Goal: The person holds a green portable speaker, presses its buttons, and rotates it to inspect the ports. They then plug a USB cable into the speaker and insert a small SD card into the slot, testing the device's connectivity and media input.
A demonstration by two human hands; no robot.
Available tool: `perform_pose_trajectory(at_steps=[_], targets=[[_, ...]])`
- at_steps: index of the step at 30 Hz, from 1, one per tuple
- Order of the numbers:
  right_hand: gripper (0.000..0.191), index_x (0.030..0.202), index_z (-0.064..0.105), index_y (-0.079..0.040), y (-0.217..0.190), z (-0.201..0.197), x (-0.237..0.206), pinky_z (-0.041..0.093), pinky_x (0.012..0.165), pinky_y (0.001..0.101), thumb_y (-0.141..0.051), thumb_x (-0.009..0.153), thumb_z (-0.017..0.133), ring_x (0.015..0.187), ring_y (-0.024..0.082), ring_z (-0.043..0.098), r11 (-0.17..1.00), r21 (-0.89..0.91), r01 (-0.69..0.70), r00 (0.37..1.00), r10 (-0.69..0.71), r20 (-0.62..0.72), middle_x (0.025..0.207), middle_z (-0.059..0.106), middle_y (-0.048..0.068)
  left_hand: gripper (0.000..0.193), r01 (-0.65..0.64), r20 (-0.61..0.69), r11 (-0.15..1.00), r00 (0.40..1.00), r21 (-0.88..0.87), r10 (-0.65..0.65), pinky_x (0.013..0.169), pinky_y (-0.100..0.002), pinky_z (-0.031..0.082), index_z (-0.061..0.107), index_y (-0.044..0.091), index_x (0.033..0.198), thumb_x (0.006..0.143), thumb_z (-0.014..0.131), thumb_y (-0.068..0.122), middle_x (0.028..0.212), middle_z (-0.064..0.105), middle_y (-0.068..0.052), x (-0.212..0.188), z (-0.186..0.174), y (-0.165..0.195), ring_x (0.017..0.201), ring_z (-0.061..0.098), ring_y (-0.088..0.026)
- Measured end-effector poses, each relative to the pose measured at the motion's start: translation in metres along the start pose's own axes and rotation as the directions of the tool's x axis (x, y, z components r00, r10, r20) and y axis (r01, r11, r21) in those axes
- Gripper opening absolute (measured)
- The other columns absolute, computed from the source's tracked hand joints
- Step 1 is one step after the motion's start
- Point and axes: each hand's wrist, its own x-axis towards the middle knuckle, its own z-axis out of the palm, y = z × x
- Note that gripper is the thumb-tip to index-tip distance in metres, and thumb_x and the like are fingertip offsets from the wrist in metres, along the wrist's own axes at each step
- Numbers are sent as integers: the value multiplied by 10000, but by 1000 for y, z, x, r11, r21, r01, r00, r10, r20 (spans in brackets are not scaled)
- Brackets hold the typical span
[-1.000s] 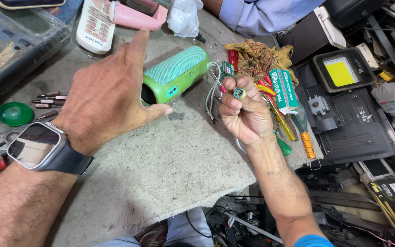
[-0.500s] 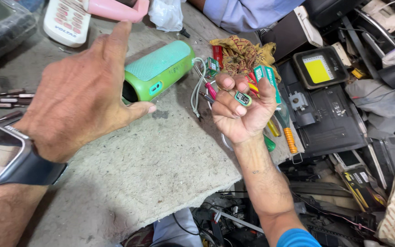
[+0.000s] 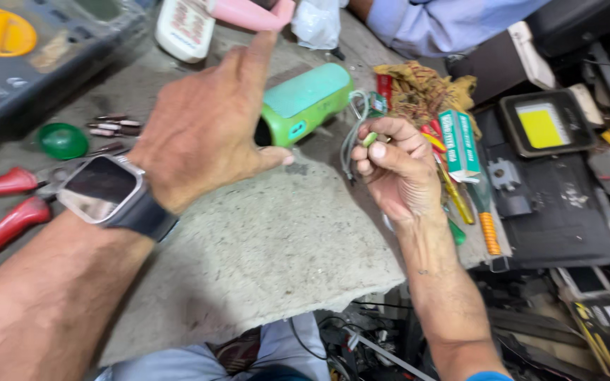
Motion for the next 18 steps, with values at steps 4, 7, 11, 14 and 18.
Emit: perform_pose_trajectory(at_steps=[4,7,11,14,18], targets=[[195,1109,704,31,8,16,13,648,784,321,48,916,733,892,226,772,947,-317,-55,998,49,-27,1002,779,153,1265,-94,-98,996,991,-7,93,755,-481,582,256,-80,1499,627,975,488,1210,625,-298,0,4,0,1011,686,-435],[209,1130,709,34,7,24,23,629,781,304,36,929,764,854,205,754,943,-332,-29,997,53,63,987,761,156,1255,-111,-100,994,989,22,113,783,-474,586,260,-98,1489,646,986,485,1240,614,-317,0,8,-3,1020,685,-440],[190,1097,727,46,11,31,30,639,772,302,20,914,771,836,187,752,924,-383,-26,994,63,84,973,771,159,1292,-103,-93,994,990,23,105,786,-481,584,252,-107,1497,627,989,500,1242,608,-326,-1,12,-6,1017,680,-452],[186,1095,738,56,17,34,30,638,765,288,18,917,774,831,173,744,906,-423,-2,998,30,60,974,765,154,1277,-99,-87,995,991,33,101,787,-485,586,258,-91,1495,634,989,504,1229,613,-314,-1,14,-7,1022,683,-445],[189,1102,738,65,18,36,32,632,775,269,31,921,777,857,157,730,890,-447,89,993,-45,107,1035,721,118,1261,-145,-115,989,983,22,146,780,-494,577,249,-83,1507,638,983,461,1216,626,-293,-1,12,-6,1030,681,-446]])
